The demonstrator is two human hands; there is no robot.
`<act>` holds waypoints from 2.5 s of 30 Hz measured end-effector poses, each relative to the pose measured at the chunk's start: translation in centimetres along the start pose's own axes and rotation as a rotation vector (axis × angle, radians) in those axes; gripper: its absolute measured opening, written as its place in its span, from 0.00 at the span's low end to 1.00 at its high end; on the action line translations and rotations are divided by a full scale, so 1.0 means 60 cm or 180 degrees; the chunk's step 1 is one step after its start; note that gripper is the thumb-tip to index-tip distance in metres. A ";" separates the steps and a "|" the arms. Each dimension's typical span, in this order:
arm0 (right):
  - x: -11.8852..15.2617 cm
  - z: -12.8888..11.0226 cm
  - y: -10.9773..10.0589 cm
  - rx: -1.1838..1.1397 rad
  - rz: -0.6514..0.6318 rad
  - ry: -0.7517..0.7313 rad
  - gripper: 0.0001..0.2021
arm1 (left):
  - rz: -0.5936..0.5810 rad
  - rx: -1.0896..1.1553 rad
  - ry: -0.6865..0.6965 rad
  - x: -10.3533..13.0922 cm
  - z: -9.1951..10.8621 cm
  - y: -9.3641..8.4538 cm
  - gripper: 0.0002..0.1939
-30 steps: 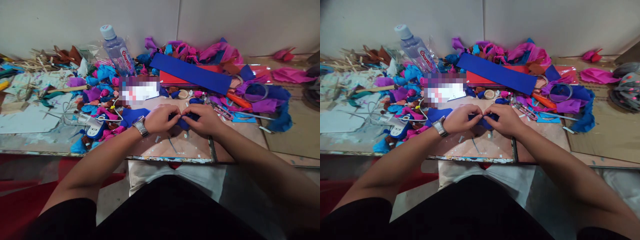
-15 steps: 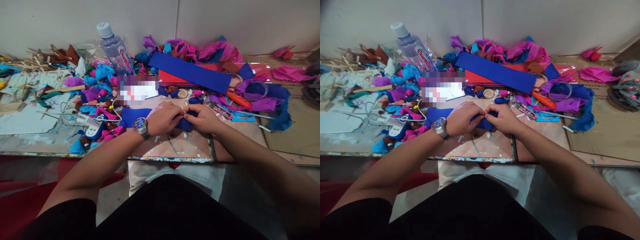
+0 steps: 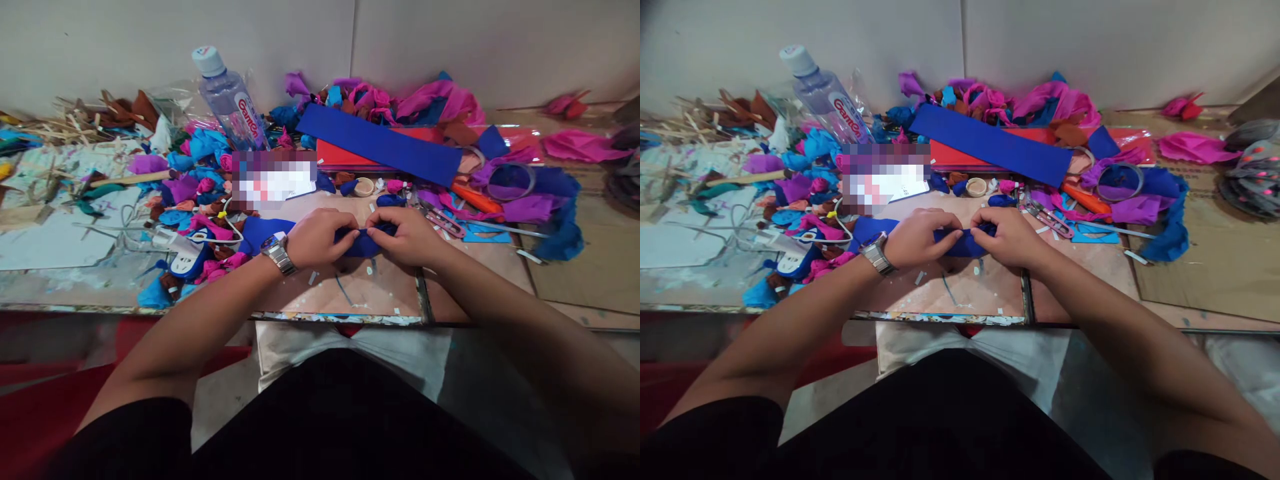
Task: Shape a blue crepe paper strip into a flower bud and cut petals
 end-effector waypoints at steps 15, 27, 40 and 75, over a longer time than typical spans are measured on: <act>0.006 -0.045 -0.020 0.0365 0.0050 -0.1037 0.10 | -0.0373 0.0628 -0.0587 0.002 -0.017 -0.003 0.15; 0.012 -0.038 0.007 0.0577 0.0013 -0.1187 0.12 | -0.0437 0.0054 -0.0580 0.004 -0.035 0.018 0.13; 0.013 -0.033 0.020 0.0563 -0.0075 -0.0950 0.07 | -0.0559 0.0333 -0.0709 0.007 -0.032 0.016 0.16; 0.025 -0.052 0.011 0.0462 0.0262 -0.1431 0.08 | -0.0973 0.1594 -0.1345 0.017 -0.052 0.031 0.14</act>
Point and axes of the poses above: each hand's wrist, its own x-axis away from the middle knuckle, its own y-axis out of the palm, z = x × y, the point moved 9 cm from there along -x, towards the middle knuckle, and after that the axes turned 13 degrees about z, right-handed, at the moved point
